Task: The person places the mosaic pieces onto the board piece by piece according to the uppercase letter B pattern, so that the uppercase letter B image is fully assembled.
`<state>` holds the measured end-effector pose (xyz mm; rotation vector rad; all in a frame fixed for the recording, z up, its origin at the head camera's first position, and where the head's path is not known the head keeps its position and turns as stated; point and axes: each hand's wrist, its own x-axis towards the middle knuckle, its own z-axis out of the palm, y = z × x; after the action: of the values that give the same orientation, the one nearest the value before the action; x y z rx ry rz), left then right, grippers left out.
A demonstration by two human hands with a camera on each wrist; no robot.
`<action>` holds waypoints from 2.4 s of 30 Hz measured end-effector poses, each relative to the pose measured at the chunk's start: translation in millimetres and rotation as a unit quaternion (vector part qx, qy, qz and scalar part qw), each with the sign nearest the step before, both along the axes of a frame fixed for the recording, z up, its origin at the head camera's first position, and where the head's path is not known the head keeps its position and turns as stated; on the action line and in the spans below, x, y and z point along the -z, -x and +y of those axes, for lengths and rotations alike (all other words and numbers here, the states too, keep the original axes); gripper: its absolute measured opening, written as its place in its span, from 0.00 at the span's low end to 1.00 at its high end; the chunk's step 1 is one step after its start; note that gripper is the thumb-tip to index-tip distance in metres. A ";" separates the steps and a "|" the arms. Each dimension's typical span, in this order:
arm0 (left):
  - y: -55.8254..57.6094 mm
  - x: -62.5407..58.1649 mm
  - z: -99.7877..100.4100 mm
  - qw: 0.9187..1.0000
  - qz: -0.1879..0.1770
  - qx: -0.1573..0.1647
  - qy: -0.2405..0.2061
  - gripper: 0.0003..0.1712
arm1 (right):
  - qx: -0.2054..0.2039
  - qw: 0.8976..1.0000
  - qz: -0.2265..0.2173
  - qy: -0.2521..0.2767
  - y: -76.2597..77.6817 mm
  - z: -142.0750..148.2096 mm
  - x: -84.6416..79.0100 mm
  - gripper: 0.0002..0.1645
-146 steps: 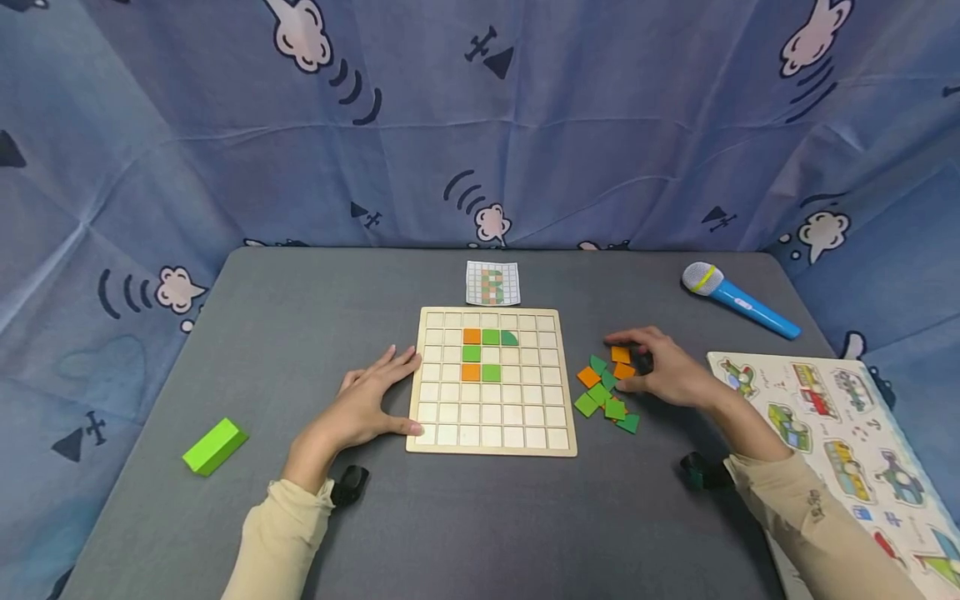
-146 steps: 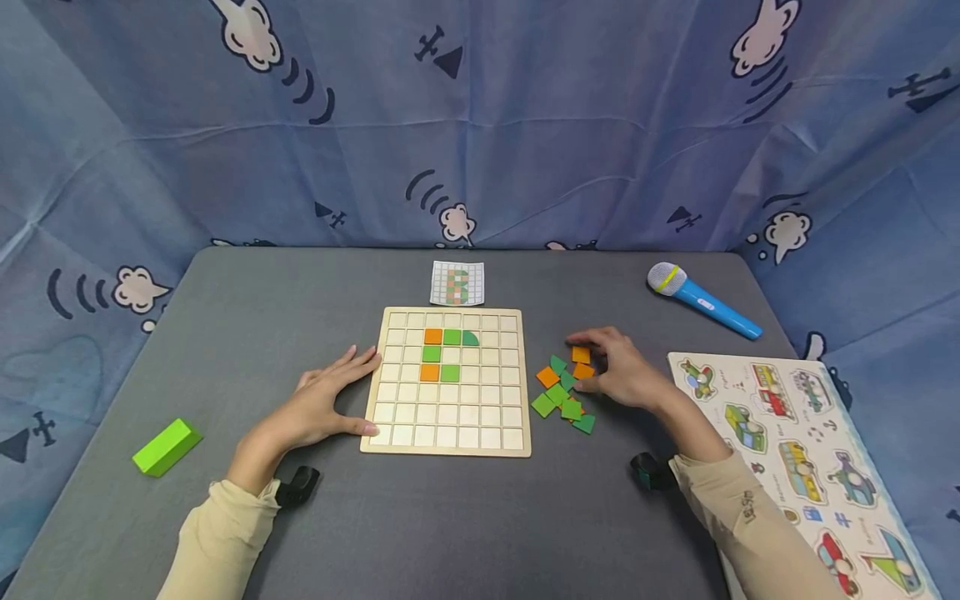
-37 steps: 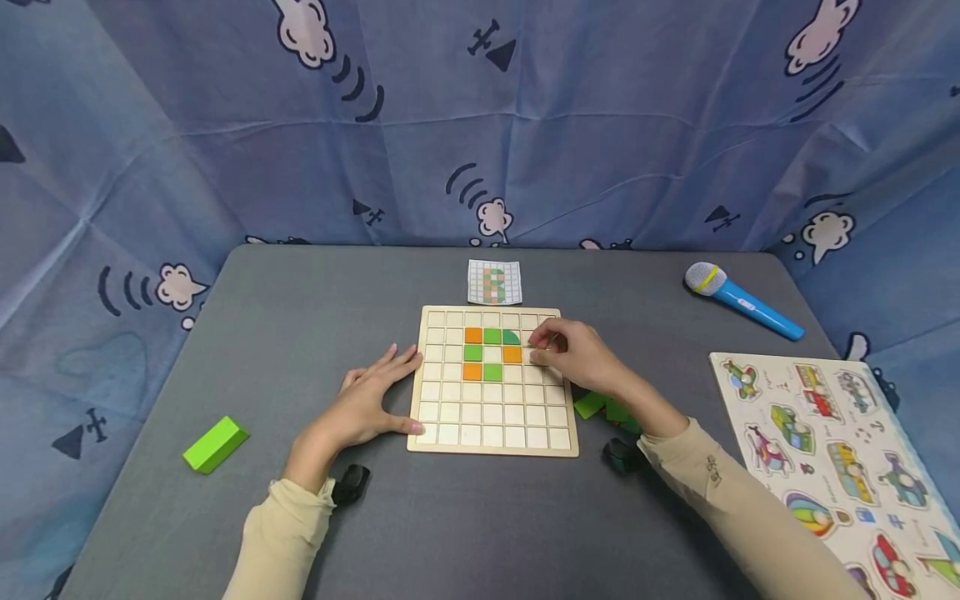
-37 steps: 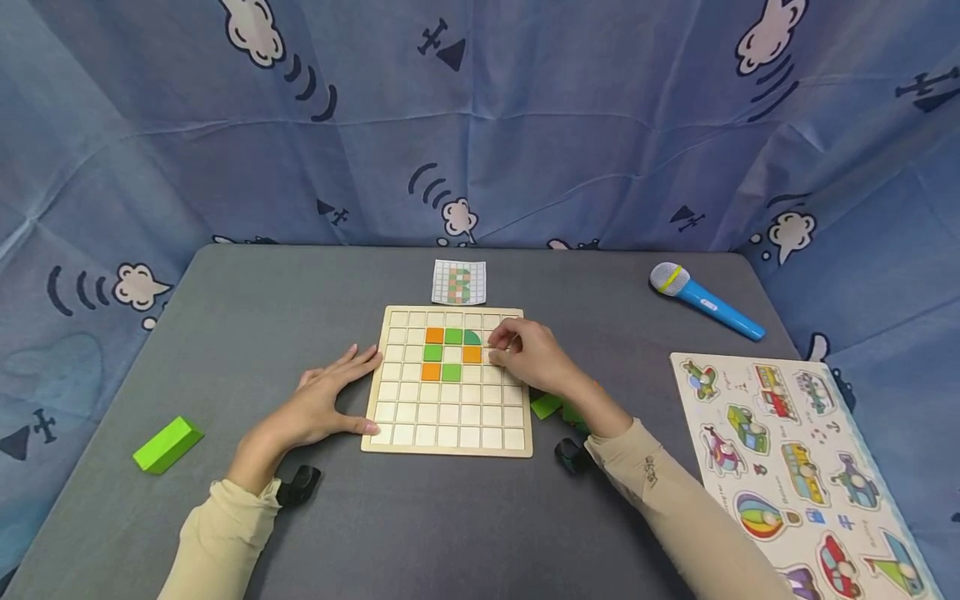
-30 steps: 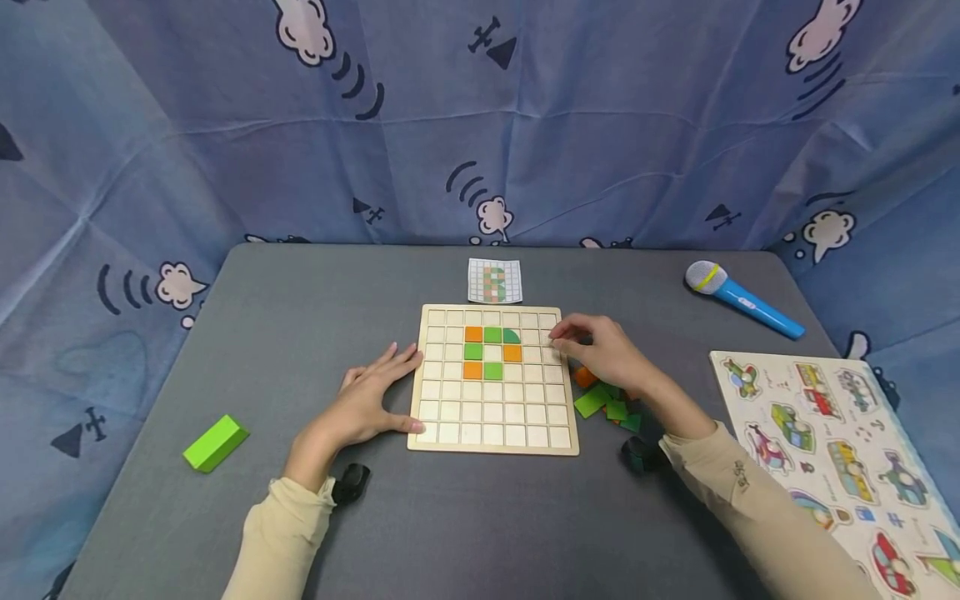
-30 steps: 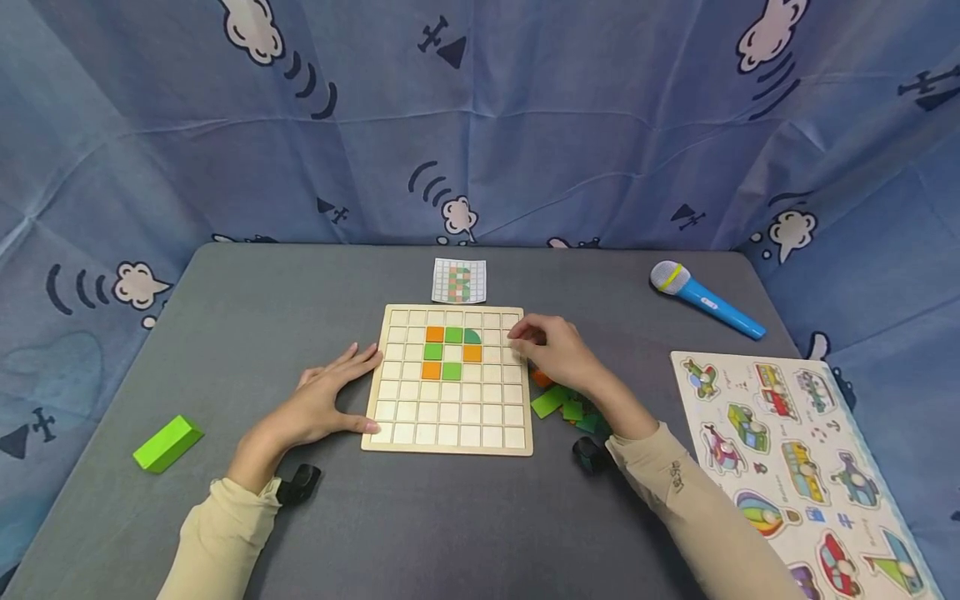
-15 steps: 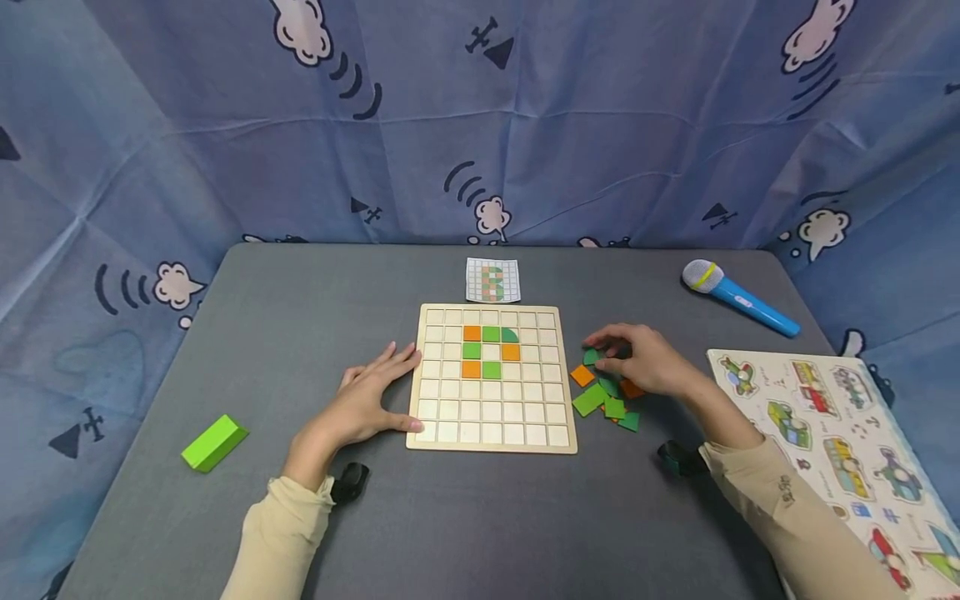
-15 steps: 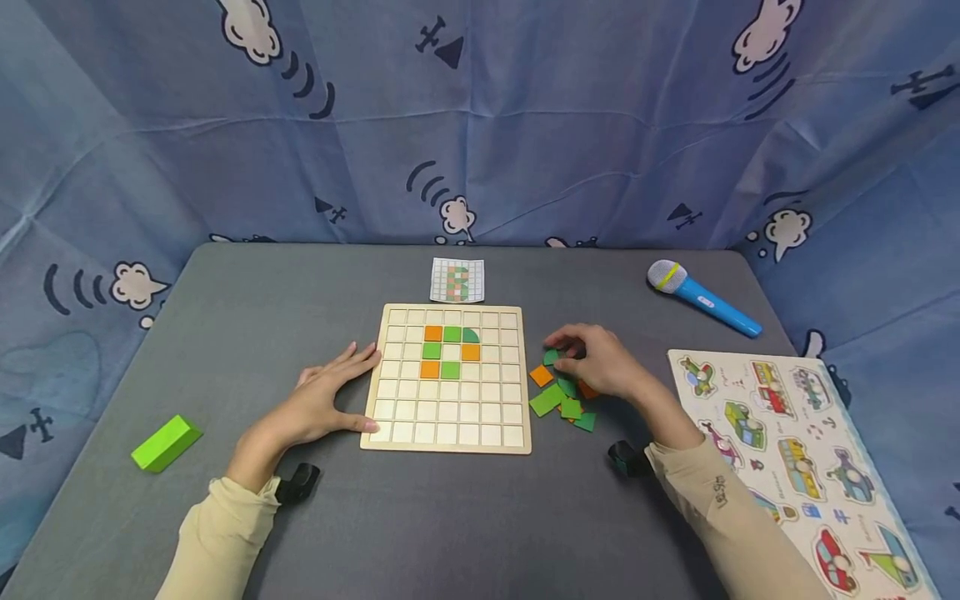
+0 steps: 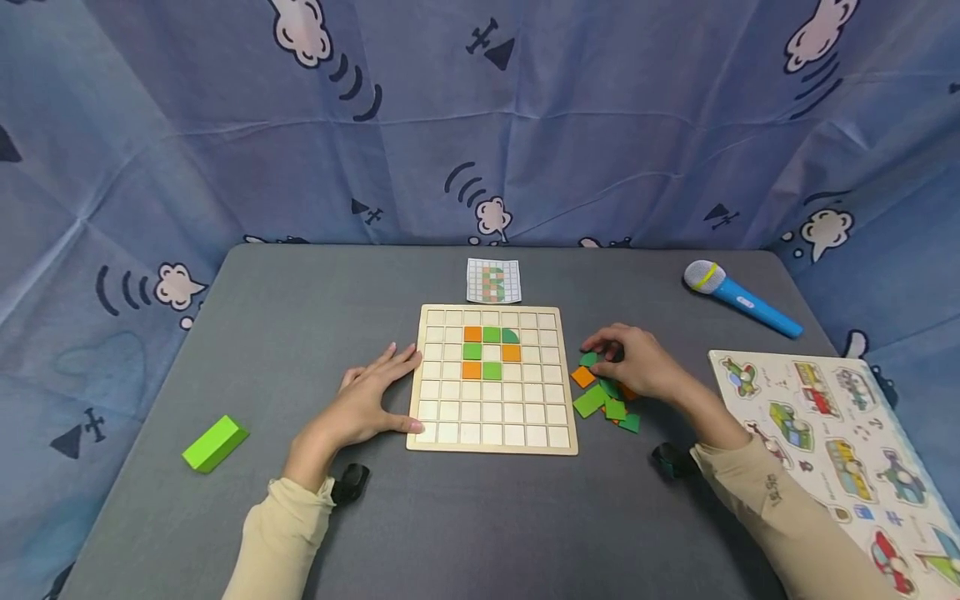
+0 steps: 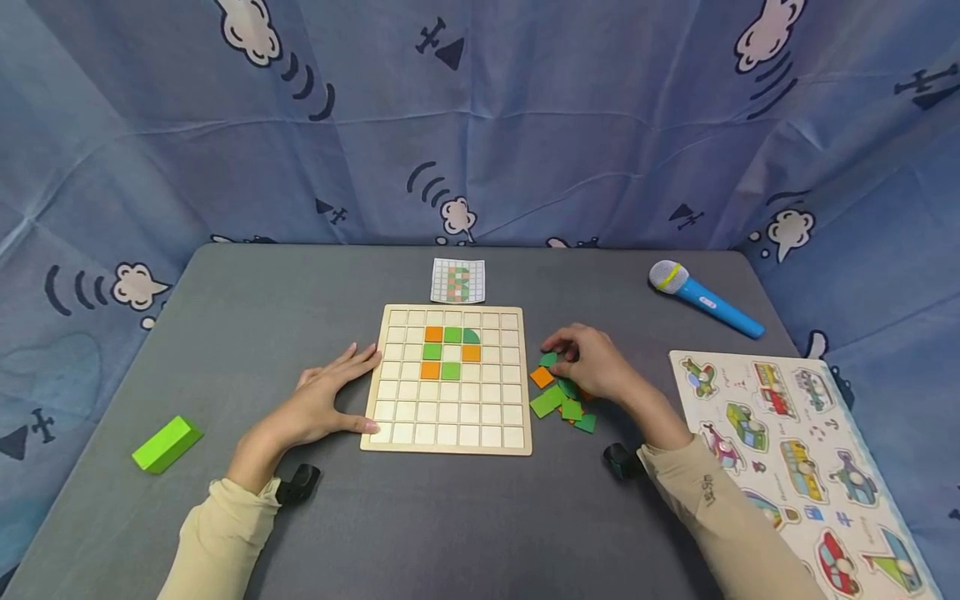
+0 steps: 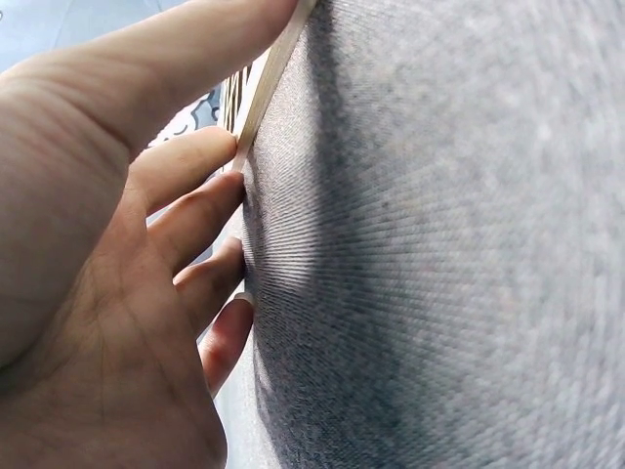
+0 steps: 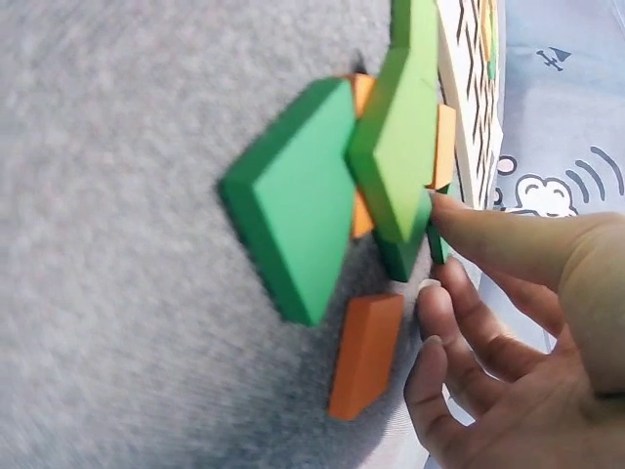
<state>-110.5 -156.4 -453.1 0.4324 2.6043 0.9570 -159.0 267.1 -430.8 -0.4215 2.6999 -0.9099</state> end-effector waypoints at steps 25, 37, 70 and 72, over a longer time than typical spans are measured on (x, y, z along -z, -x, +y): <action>-0.6 -0.5 0.5 1.000 0.003 -0.001 0.000 0.63 | 0.012 0.996 0.027 0.080 -7.6 -27.2 1.5 0.15; -0.2 -2.2 1.4 1.000 0.004 0.000 0.002 0.62 | 0.008 0.989 0.050 0.136 -10.9 -60.6 5.9 0.06; 0.7 0.7 -0.3 1.000 0.004 0.002 0.008 0.63 | 0.045 0.998 0.048 0.012 -3.4 -107.0 13.5 0.18; 0.4 1.3 -0.6 1.000 0.001 0.001 0.007 0.63 | 0.052 0.997 0.052 0.008 -4.8 -107.0 13.7 0.19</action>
<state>-110.9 -157.0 -454.3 0.4326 2.6100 0.9363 -154.2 160.1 -444.5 -0.3431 2.8334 -0.9637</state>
